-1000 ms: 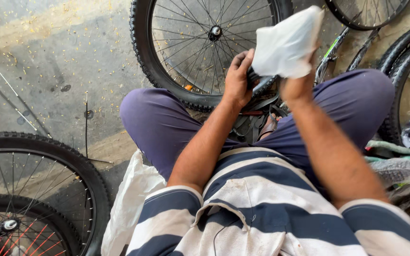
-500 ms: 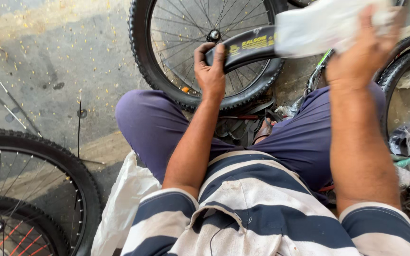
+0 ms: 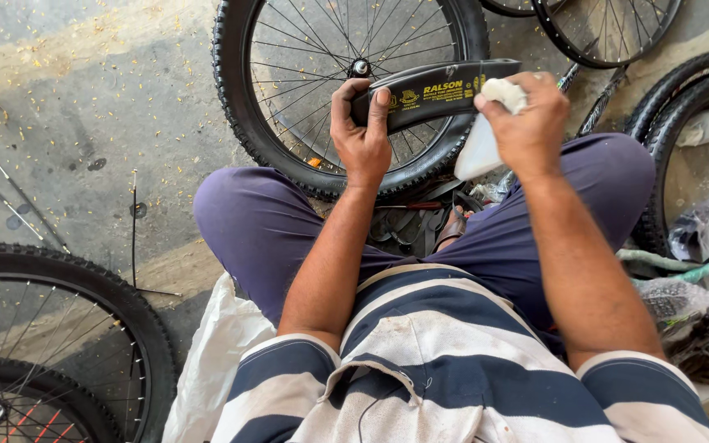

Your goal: The person sits on the floor of a bicycle repair shop and cuts an old rim strip with shears, then pulls the old tire off a wheel rim. They fit a new tire onto the rim, work it around the edge by hand, and insert the inner tube into the tire while pressing the bead into place.

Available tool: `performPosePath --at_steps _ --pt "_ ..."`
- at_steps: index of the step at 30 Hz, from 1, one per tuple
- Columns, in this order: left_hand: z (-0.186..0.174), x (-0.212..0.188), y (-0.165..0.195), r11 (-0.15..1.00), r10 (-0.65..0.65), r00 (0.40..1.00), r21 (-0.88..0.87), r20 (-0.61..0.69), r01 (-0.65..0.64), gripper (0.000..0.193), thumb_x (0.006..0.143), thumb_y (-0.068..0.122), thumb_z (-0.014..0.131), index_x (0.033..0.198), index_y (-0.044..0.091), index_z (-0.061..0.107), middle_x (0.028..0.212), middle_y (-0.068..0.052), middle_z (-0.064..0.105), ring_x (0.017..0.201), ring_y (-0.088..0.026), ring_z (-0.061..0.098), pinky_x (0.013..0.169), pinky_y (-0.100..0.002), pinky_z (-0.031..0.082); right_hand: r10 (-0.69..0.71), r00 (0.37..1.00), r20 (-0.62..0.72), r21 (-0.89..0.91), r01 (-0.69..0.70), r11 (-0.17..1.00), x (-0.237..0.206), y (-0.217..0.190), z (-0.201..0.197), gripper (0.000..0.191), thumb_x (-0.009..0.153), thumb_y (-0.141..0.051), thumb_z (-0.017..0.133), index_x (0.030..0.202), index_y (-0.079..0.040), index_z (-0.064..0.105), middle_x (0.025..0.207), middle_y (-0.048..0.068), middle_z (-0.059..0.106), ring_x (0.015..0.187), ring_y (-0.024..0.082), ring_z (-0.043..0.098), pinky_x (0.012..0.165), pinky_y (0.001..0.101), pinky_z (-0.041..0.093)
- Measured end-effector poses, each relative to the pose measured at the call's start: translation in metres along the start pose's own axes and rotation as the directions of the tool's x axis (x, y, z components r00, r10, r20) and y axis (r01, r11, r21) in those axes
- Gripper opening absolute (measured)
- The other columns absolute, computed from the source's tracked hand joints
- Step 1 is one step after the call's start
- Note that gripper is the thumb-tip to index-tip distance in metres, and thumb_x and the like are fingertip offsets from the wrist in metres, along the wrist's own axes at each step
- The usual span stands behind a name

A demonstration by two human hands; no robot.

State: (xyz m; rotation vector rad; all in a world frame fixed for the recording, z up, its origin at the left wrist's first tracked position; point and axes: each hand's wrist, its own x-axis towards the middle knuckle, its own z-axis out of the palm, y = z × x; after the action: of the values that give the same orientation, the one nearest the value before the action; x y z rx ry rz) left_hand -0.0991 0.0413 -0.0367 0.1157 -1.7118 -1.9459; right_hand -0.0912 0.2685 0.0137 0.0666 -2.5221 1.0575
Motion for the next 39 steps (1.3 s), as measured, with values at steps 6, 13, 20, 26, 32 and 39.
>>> performPosePath --at_steps 6,13,20,26,32,39 --pt "0.005 -0.006 0.025 0.976 0.214 0.973 0.031 0.087 -0.217 0.026 0.104 0.022 0.072 0.118 0.004 0.06 0.108 -0.008 0.063 0.092 -0.016 0.063 0.084 -0.028 0.054 0.014 0.998 0.054 -0.122 -0.008 0.992 -0.002 -0.031 0.02 0.018 0.09 -0.017 0.087 0.104 -0.007 0.082 0.089 0.019 0.074 0.079 0.029 0.073 0.07 0.0388 0.056" --pt "0.009 -0.018 0.053 0.966 0.251 0.929 -0.125 0.273 -0.224 0.025 0.101 0.011 0.073 0.12 0.002 0.058 0.115 -0.011 0.061 0.1 -0.019 0.064 0.084 -0.027 0.056 0.368 0.913 0.178 0.047 -0.381 0.923 -0.003 -0.012 0.047 0.022 0.09 -0.024 0.079 0.09 -0.003 0.076 0.078 0.012 0.075 0.07 0.023 0.072 0.059 0.0375 0.054" --pt "-0.002 -0.005 0.056 0.958 0.275 0.932 0.014 0.236 -0.286 0.023 0.1 0.01 0.074 0.116 0.002 0.06 0.113 -0.01 0.062 0.098 -0.018 0.065 0.087 -0.029 0.056 0.038 0.997 -0.068 -0.504 -0.067 0.861 0.034 0.087 0.029 0.05 0.099 -0.045 0.081 0.102 0.001 0.063 0.097 0.022 0.064 0.076 0.035 0.067 0.061 0.0483 0.054" --pt "-0.024 0.017 0.01 0.974 -0.128 0.991 -0.194 -0.037 0.119 0.025 0.106 0.02 0.073 0.119 0.001 0.064 0.107 -0.006 0.063 0.092 -0.014 0.06 0.083 -0.029 0.053 0.1 0.959 -0.265 -0.413 -0.207 0.887 0.054 0.153 -0.05 0.027 0.086 -0.009 0.067 0.109 0.005 0.06 0.106 0.02 0.07 0.096 0.036 0.071 0.087 0.0494 0.057" --pt "-0.013 0.011 -0.068 0.423 -0.703 0.663 -0.599 0.257 0.68 0.04 0.096 0.027 0.078 0.116 -0.001 0.057 0.092 -0.009 0.064 0.068 -0.019 0.063 0.054 -0.037 0.054 0.118 0.986 0.121 0.382 -0.156 0.911 0.013 0.076 0.007 0.032 0.094 0.003 0.068 0.122 -0.002 0.053 0.106 0.004 0.064 0.095 0.014 0.066 0.085 0.0313 0.057" --pt "0.002 -0.02 -0.094 0.293 -0.81 0.475 -0.465 0.343 0.835 0.053 0.085 0.018 0.077 0.129 0.0 0.053 0.102 -0.013 0.071 0.075 -0.022 0.073 0.062 -0.04 0.061 0.172 0.935 0.31 0.543 -0.323 0.775 -0.039 -0.009 0.046 0.011 0.101 -0.002 0.066 0.108 -0.004 0.074 0.1 0.002 0.071 0.092 0.01 0.064 0.084 0.0259 0.052"
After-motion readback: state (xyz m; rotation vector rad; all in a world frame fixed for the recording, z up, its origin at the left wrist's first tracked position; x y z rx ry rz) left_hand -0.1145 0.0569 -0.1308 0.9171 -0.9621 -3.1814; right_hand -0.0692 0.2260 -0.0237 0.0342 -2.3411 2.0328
